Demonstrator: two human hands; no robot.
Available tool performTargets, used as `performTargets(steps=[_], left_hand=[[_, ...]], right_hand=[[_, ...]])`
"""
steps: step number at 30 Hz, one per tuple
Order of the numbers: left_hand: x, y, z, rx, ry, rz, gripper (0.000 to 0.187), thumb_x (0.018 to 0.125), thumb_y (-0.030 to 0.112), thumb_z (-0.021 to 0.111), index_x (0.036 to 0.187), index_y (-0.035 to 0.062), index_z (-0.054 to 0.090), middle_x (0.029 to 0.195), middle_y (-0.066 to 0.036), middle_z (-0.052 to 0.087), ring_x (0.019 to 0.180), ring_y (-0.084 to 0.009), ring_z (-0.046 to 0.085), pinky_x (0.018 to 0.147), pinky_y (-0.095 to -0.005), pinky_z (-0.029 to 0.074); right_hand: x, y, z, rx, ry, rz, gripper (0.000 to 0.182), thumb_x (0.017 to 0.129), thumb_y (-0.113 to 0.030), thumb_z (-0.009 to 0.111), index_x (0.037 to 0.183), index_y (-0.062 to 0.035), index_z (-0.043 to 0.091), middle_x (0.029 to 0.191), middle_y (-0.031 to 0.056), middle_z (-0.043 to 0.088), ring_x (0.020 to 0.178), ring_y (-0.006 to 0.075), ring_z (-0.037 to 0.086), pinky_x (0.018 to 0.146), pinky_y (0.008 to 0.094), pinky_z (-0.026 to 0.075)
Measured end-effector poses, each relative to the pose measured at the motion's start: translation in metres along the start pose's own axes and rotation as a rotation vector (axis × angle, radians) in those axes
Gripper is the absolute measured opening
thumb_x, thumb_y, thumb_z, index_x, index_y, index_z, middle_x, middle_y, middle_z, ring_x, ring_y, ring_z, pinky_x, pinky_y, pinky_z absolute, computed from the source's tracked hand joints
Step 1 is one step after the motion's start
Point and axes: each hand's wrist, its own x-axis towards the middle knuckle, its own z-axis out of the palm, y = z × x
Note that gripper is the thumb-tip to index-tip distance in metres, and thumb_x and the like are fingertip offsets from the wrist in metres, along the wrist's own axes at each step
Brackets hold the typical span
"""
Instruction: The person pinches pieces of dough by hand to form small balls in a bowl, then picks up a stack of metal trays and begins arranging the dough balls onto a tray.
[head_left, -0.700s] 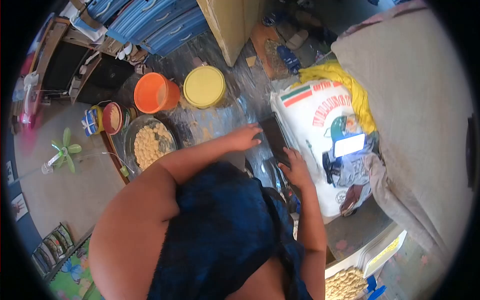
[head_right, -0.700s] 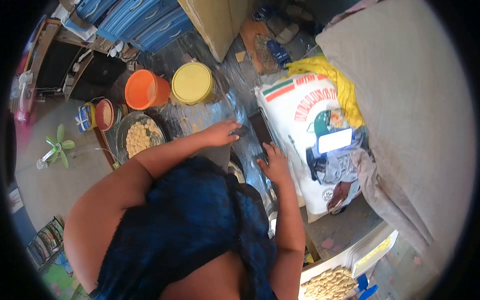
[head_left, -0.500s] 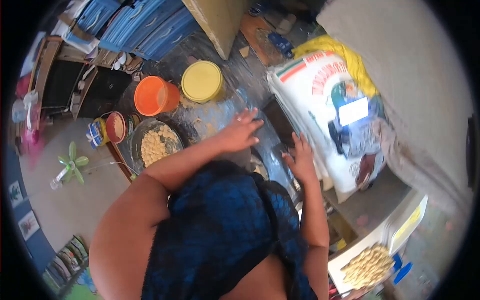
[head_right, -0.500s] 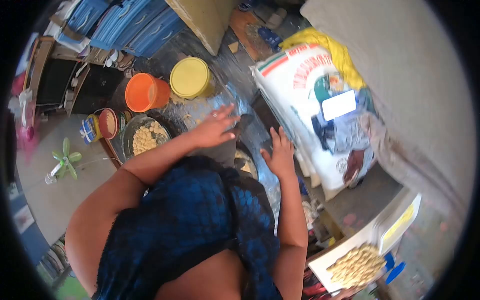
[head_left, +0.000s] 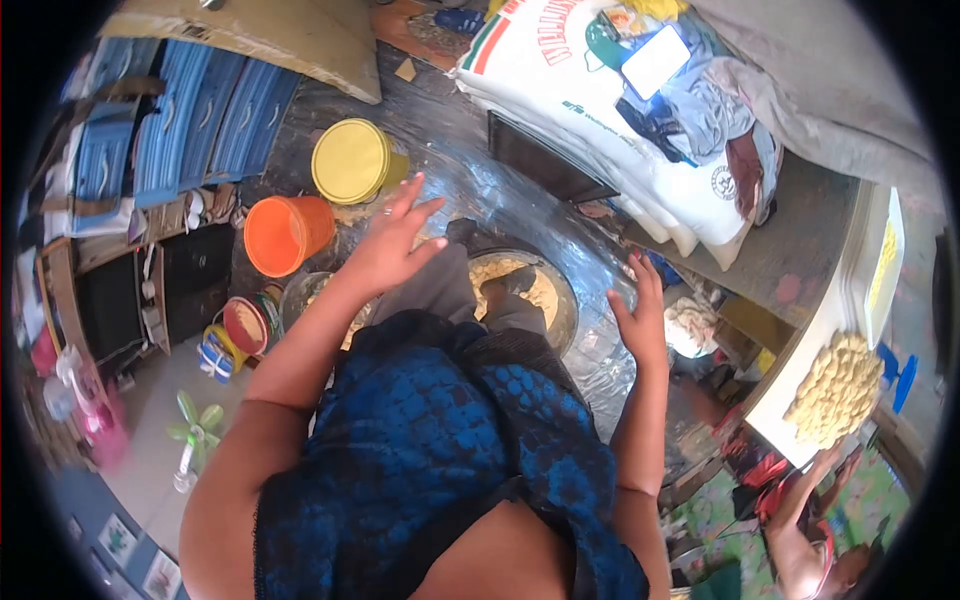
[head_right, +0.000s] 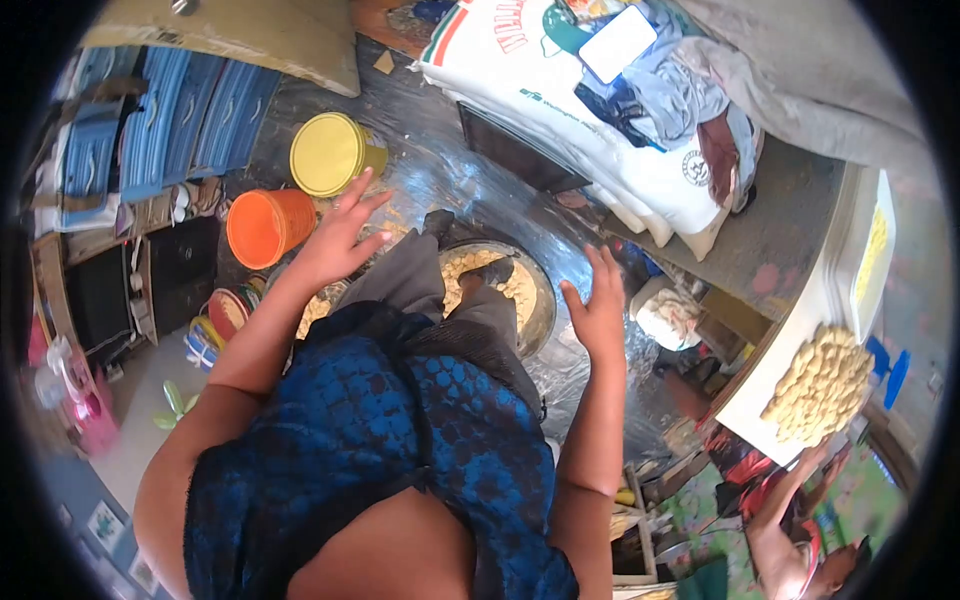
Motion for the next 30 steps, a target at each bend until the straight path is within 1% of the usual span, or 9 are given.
performTargets(steps=[4, 8, 10, 11, 16, 24, 26, 28, 30], left_hand=[[0.011, -0.054, 0.006, 0.134, -0.107, -0.049, 0.049, 0.082, 0.030, 0.056, 0.125, 0.0087, 0.044, 0.139, -0.024, 0.023, 0.128, -0.0407, 0.024, 0.104, -0.0457, 0.023], [0.018, -0.084, -0.014, 0.177, -0.157, -0.015, 0.049, 0.084, 0.030, 0.055, 0.125, 0.0075, 0.044, 0.140, -0.022, 0.022, 0.129, -0.0378, 0.023, 0.104, -0.0426, 0.023], [0.018, -0.092, -0.023, 0.182, -0.153, -0.021, 0.047, 0.083, 0.029, 0.056, 0.123, 0.0071, 0.046, 0.138, -0.021, 0.027, 0.128, -0.0383, 0.026, 0.103, -0.0430, 0.025], [0.019, -0.094, -0.028, 0.187, -0.158, -0.017, 0.047, 0.083, 0.029, 0.056, 0.123, 0.0071, 0.046, 0.138, -0.021, 0.027, 0.128, -0.0383, 0.026, 0.103, -0.0430, 0.025], [0.042, -0.089, -0.050, 0.171, -0.174, 0.121, 0.042, 0.084, 0.028, 0.055, 0.119, 0.0061, 0.049, 0.130, -0.019, 0.040, 0.123, -0.0372, 0.033, 0.101, -0.0425, 0.028], [0.081, -0.052, -0.058, 0.151, -0.177, 0.336, 0.041, 0.084, 0.025, 0.055, 0.118, 0.0025, 0.049, 0.123, -0.019, 0.047, 0.116, -0.0353, 0.043, 0.098, -0.0405, 0.034], [0.092, -0.042, -0.060, 0.137, -0.221, 0.317, 0.042, 0.084, 0.025, 0.055, 0.118, 0.0026, 0.049, 0.123, -0.019, 0.047, 0.116, -0.0343, 0.042, 0.098, -0.0403, 0.034], [0.100, -0.031, -0.061, 0.131, -0.252, 0.312, 0.042, 0.084, 0.026, 0.055, 0.119, 0.0026, 0.048, 0.123, -0.018, 0.047, 0.117, -0.0339, 0.042, 0.098, -0.0402, 0.034], [0.114, -0.021, -0.063, 0.123, -0.282, 0.265, 0.043, 0.085, 0.027, 0.054, 0.120, 0.0034, 0.047, 0.123, -0.018, 0.047, 0.117, -0.0342, 0.042, 0.098, -0.0400, 0.034]], right_hand=[[-0.052, 0.037, 0.035, 0.007, 0.099, 0.279, 0.053, 0.079, -0.023, 0.062, 0.125, -0.0053, 0.042, 0.128, 0.0208, 0.040, 0.120, 0.0365, 0.037, 0.099, 0.0409, 0.031], [-0.085, 0.034, 0.069, 0.153, 0.112, 0.498, 0.051, 0.080, -0.022, 0.061, 0.125, -0.0049, 0.042, 0.126, 0.0195, 0.042, 0.117, 0.0352, 0.040, 0.097, 0.0406, 0.033], [-0.092, 0.026, 0.078, 0.204, 0.133, 0.608, 0.051, 0.081, -0.020, 0.061, 0.126, -0.0053, 0.042, 0.124, 0.0179, 0.044, 0.113, 0.0331, 0.045, 0.093, 0.0398, 0.037], [-0.094, 0.026, 0.081, 0.195, 0.170, 0.630, 0.050, 0.081, -0.020, 0.060, 0.126, -0.0055, 0.042, 0.124, 0.0165, 0.046, 0.109, 0.0312, 0.049, 0.090, 0.0388, 0.040], [-0.094, 0.024, 0.088, 0.275, 0.317, 0.647, 0.047, 0.082, -0.019, 0.059, 0.125, -0.0056, 0.045, 0.122, 0.0162, 0.049, 0.106, 0.0301, 0.052, 0.088, 0.0381, 0.042], [-0.068, 0.037, 0.105, 0.329, 0.200, 0.640, 0.048, 0.081, -0.021, 0.060, 0.124, -0.0050, 0.045, 0.120, 0.0168, 0.051, 0.102, 0.0297, 0.053, 0.086, 0.0370, 0.043], [-0.060, 0.055, 0.124, 0.344, 0.192, 0.646, 0.048, 0.080, -0.021, 0.061, 0.123, -0.0050, 0.046, 0.117, 0.0188, 0.052, 0.101, 0.0295, 0.054, 0.085, 0.0364, 0.043], [-0.056, 0.079, 0.148, 0.533, 0.105, 0.694, 0.049, 0.079, -0.022, 0.062, 0.122, -0.0031, 0.047, 0.115, 0.0205, 0.053, 0.099, 0.0292, 0.055, 0.084, 0.0354, 0.044], [-0.051, 0.087, 0.161, 0.588, 0.028, 0.801, 0.050, 0.080, -0.021, 0.061, 0.123, -0.0022, 0.045, 0.113, 0.0184, 0.054, 0.100, 0.0231, 0.055, 0.084, 0.0316, 0.042]])
